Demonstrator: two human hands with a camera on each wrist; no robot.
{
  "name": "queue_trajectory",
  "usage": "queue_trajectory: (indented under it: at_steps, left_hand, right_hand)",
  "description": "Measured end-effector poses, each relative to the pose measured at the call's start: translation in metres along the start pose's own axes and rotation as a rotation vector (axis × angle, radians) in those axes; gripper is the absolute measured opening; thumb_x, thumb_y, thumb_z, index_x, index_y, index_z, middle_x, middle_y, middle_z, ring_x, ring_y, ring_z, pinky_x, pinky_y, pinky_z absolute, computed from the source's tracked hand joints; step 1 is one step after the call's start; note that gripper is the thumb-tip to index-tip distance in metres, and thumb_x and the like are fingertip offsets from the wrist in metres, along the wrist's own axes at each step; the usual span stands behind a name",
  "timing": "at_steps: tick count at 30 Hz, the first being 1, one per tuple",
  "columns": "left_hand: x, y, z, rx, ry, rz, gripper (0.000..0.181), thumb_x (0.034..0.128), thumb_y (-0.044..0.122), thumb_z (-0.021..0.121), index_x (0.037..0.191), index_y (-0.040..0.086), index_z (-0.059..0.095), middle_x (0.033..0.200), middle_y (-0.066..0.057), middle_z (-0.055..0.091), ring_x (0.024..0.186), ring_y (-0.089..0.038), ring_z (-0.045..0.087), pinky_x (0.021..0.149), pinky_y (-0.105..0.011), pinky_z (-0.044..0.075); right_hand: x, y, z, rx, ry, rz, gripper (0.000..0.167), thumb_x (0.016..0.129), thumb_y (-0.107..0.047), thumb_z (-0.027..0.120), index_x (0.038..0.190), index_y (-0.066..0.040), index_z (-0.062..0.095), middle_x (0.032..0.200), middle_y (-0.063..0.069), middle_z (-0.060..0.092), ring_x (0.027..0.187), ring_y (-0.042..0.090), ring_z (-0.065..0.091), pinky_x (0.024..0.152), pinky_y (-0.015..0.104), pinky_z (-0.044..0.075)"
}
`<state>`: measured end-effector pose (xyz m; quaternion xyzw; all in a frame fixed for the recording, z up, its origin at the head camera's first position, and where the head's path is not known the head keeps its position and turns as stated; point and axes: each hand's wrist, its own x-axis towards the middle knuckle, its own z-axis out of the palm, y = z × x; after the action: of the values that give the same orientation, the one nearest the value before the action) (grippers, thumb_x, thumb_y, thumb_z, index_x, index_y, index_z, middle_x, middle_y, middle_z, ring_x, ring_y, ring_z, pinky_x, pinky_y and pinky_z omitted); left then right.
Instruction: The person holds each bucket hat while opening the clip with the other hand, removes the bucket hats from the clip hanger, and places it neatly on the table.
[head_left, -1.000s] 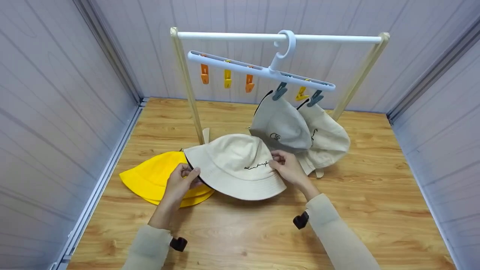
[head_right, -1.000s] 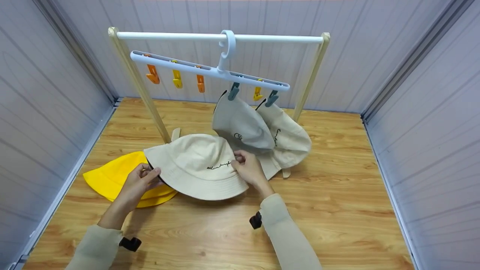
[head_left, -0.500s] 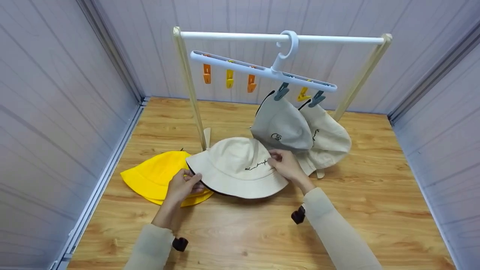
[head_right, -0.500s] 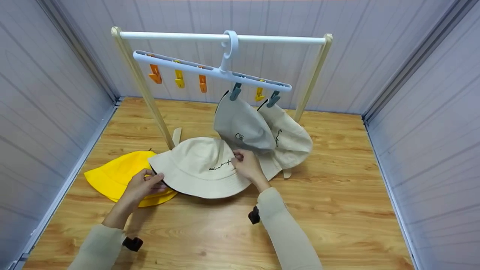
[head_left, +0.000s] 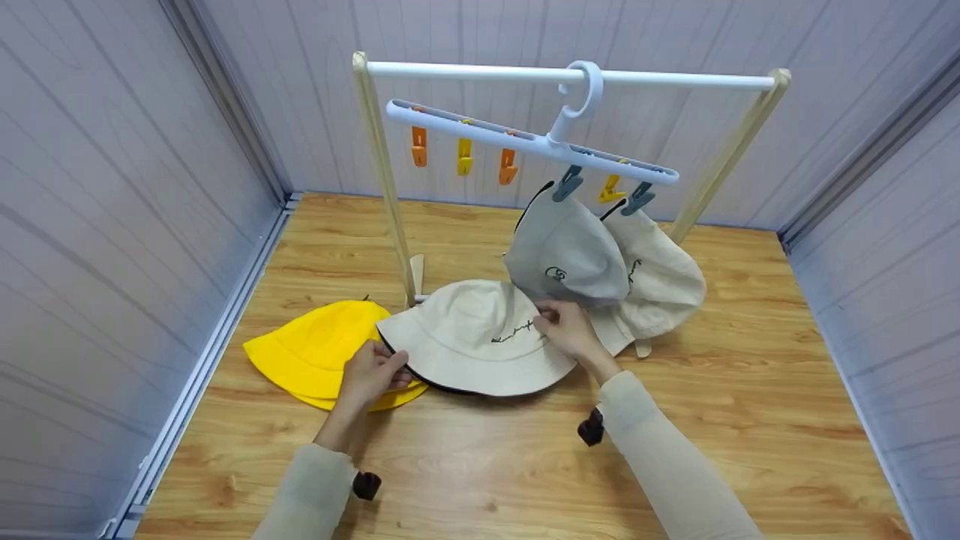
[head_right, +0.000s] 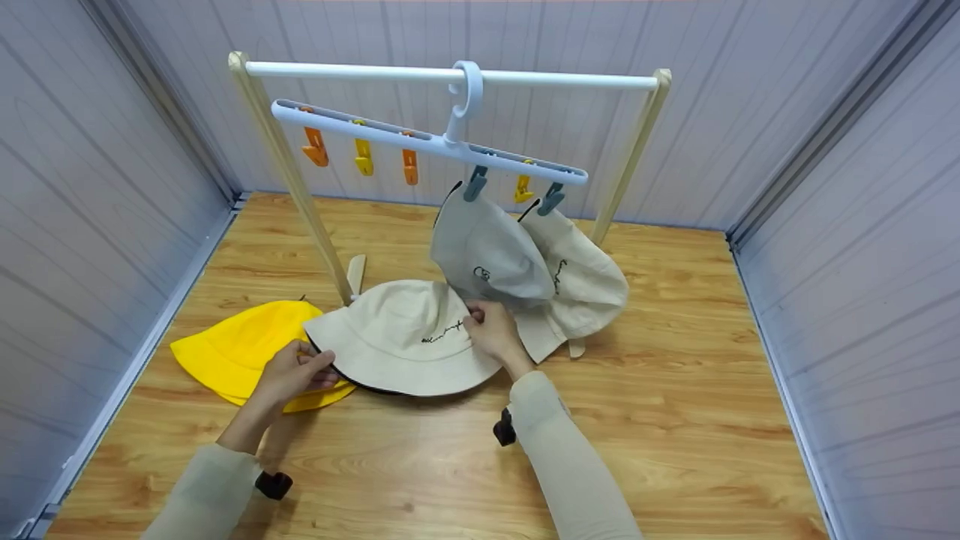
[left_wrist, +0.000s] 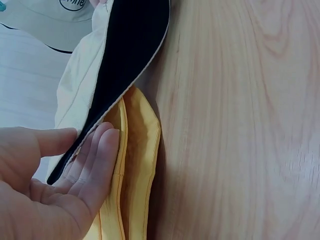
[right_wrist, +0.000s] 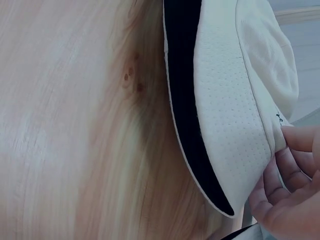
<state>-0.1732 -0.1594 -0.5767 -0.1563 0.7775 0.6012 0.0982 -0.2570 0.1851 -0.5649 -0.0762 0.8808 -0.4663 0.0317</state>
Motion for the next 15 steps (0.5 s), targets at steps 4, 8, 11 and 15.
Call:
queue_trajectory:
  at_steps: [4, 8, 11, 15]
  left_hand:
    - [0.0003, 0.0001, 0.0021, 0.032, 0.003, 0.011, 0.022, 0.1056, 0.015, 0.067, 0.111, -0.001, 0.053, 0.092, -0.017, 0.073, 0.072, -0.019, 0.074, 0.070, -0.031, 0.065]
    - [0.0007, -0.0012, 0.0039, 0.068, 0.011, 0.016, 0.021, 0.1048, 0.015, 0.068, 0.108, 0.001, 0.053, 0.089, -0.016, 0.073, 0.071, -0.019, 0.073, 0.067, -0.030, 0.064]
    - [0.0011, -0.0020, 0.0045, 0.100, 0.013, 0.008, 0.020, 0.1043, 0.015, 0.069, 0.105, 0.002, 0.053, 0.085, -0.015, 0.073, 0.068, -0.018, 0.072, 0.065, -0.029, 0.064]
    - [0.0014, -0.0014, 0.0043, 0.139, 0.007, -0.008, 0.021, 0.1040, 0.015, 0.069, 0.104, 0.002, 0.053, 0.082, -0.013, 0.073, 0.065, -0.017, 0.070, 0.063, -0.028, 0.063]
  right_hand:
    - [0.0024, 0.0048, 0.0031, -0.010, 0.006, -0.020, 0.028, 0.096, 0.000, 0.068, 0.123, 0.004, 0.075, 0.095, 0.013, 0.075, 0.090, 0.023, 0.066, 0.083, 0.031, 0.051]
    - [0.0035, 0.0071, 0.0060, -0.004, 0.001, -0.026, 0.025, 0.097, 0.001, 0.067, 0.121, 0.005, 0.076, 0.093, 0.012, 0.073, 0.088, 0.021, 0.063, 0.081, 0.031, 0.050]
    - [0.0027, 0.0077, 0.0079, 0.009, -0.008, -0.018, 0.026, 0.097, 0.000, 0.067, 0.121, 0.005, 0.075, 0.093, 0.011, 0.072, 0.087, 0.019, 0.061, 0.080, 0.030, 0.049]
    - [0.0012, 0.0091, 0.0105, 0.014, -0.008, -0.005, 0.027, 0.097, 0.000, 0.066, 0.122, 0.006, 0.075, 0.093, 0.010, 0.072, 0.087, 0.017, 0.061, 0.080, 0.029, 0.049]
